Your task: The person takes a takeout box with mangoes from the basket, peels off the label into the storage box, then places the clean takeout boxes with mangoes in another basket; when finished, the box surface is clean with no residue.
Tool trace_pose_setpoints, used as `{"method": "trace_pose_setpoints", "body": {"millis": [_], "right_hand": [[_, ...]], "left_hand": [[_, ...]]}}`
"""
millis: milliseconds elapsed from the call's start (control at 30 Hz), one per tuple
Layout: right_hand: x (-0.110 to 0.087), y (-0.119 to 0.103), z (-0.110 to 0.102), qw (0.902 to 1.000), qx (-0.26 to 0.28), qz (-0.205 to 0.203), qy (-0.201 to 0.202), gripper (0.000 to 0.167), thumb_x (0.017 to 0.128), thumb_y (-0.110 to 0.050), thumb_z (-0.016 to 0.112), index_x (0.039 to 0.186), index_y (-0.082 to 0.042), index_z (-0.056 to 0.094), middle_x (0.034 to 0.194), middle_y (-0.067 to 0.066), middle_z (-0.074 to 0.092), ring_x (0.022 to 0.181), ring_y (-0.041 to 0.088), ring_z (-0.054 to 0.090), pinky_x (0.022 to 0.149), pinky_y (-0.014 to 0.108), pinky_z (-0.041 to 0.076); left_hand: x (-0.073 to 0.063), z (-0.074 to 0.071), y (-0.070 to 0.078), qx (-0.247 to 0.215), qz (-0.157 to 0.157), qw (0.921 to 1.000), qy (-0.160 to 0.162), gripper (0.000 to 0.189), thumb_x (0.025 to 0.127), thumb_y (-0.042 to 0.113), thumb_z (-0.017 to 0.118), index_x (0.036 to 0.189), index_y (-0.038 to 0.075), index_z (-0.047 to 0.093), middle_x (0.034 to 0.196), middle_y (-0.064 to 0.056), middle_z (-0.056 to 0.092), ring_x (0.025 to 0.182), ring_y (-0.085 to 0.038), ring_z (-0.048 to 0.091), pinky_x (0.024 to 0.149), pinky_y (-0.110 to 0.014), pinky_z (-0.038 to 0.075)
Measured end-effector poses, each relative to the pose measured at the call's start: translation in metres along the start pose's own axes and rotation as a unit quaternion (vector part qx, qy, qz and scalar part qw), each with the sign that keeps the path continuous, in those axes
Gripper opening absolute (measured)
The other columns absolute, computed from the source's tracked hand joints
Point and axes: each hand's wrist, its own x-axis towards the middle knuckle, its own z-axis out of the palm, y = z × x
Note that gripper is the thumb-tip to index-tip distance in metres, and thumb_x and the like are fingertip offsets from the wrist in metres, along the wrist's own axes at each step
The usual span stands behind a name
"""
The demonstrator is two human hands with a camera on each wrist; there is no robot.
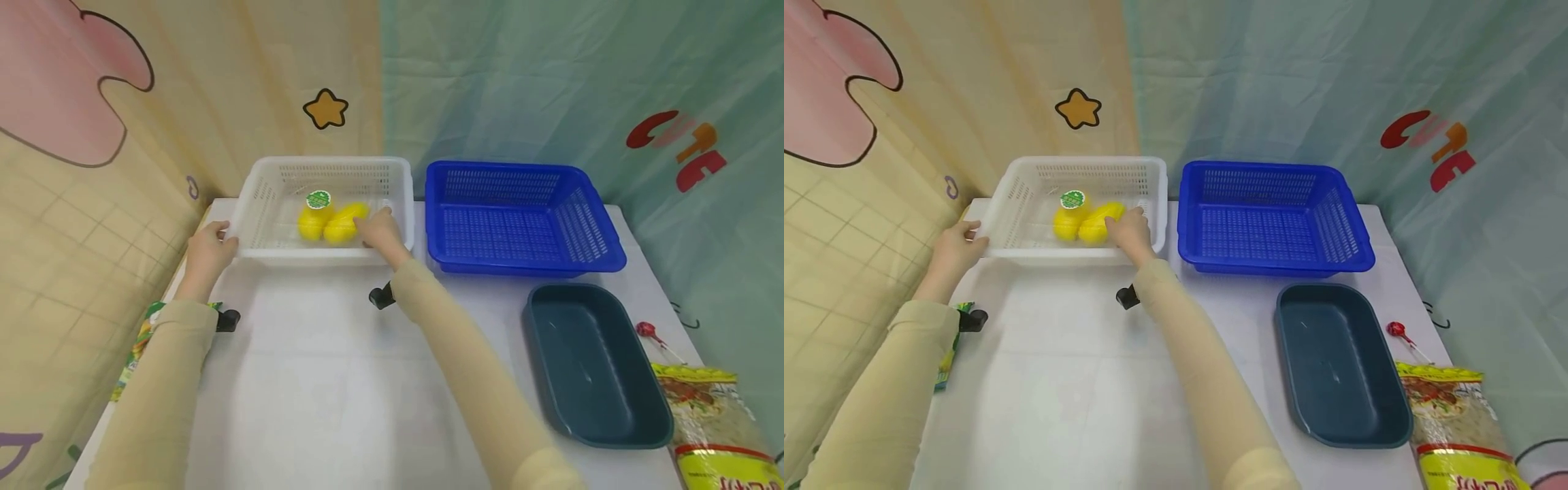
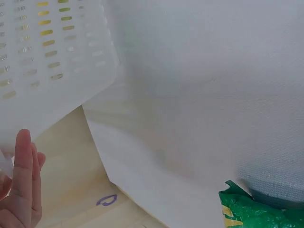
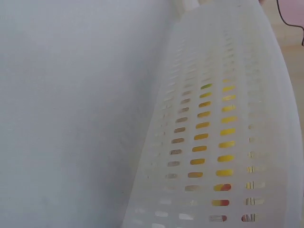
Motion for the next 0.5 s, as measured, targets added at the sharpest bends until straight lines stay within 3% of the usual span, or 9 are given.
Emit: {"method": "trace_pose_setpoints", "body": {"millis": [67, 133, 233, 367, 500], "right_hand": [[-0.001, 0.0, -0.004, 0.9996, 0.025, -0.01, -0.006, 0.079, 0.099, -0.037, 0.057, 0.152, 0.004, 0.016, 0.119, 0.019, 0.065, 0.074, 0.02, 0.068, 0.08, 0.027, 0.055], [-0.003, -0.001, -0.009, 0.9985, 0.048, -0.022, -0.012, 0.075, 0.098, -0.035, 0.059, 0.15, 0.004, 0.023, 0.127, 0.021, 0.06, 0.071, 0.02, 0.068, 0.08, 0.027, 0.057], [-0.009, -0.004, -0.02, 0.9976, 0.056, -0.036, -0.02, 0.073, 0.098, -0.037, 0.059, 0.151, 0.0, 0.026, 0.132, 0.02, 0.059, 0.075, 0.021, 0.072, 0.092, 0.029, 0.055], [-0.022, -0.006, -0.043, 0.9949, 0.079, -0.053, -0.034, 0.073, 0.098, -0.038, 0.058, 0.154, -0.004, 0.025, 0.124, 0.019, 0.065, 0.086, 0.024, 0.074, 0.096, 0.033, 0.054], [-0.041, 0.005, -0.077, 0.9927, 0.089, -0.06, -0.055, 0.074, 0.097, -0.04, 0.059, 0.154, -0.006, 0.026, 0.134, 0.018, 0.059, 0.09, 0.023, 0.074, 0.101, 0.038, 0.051]], "left_hand": [[0.0, -0.001, 0.0, -0.003, -0.004, 1.0, -0.002, 0.052, 0.096, 0.013, 0.045, 0.142, -0.011, 0.041, 0.127, -0.038, 0.053, 0.115, -0.05, 0.051, 0.089, -0.054, 0.048], [0.0, -0.001, 0.0, -0.002, -0.006, 1.0, -0.002, 0.052, 0.096, 0.013, 0.046, 0.142, -0.01, 0.042, 0.127, -0.038, 0.053, 0.114, -0.05, 0.053, 0.087, -0.052, 0.049], [-0.001, -0.002, 0.0, -0.007, -0.012, 0.9999, 0.002, 0.052, 0.096, 0.014, 0.048, 0.142, -0.009, 0.043, 0.127, -0.036, 0.055, 0.114, -0.049, 0.054, 0.081, -0.041, 0.049], [-0.001, -0.003, -0.002, -0.007, -0.015, 0.9999, 0.004, 0.051, 0.096, 0.016, 0.05, 0.142, -0.007, 0.045, 0.125, -0.035, 0.057, 0.111, -0.047, 0.056, 0.066, -0.022, 0.042], [-0.001, -0.003, 0.001, -0.005, -0.013, 0.9999, -0.002, 0.051, 0.097, 0.016, 0.049, 0.142, -0.006, 0.045, 0.125, -0.035, 0.058, 0.108, -0.045, 0.057, 0.062, -0.016, 0.038]]}}
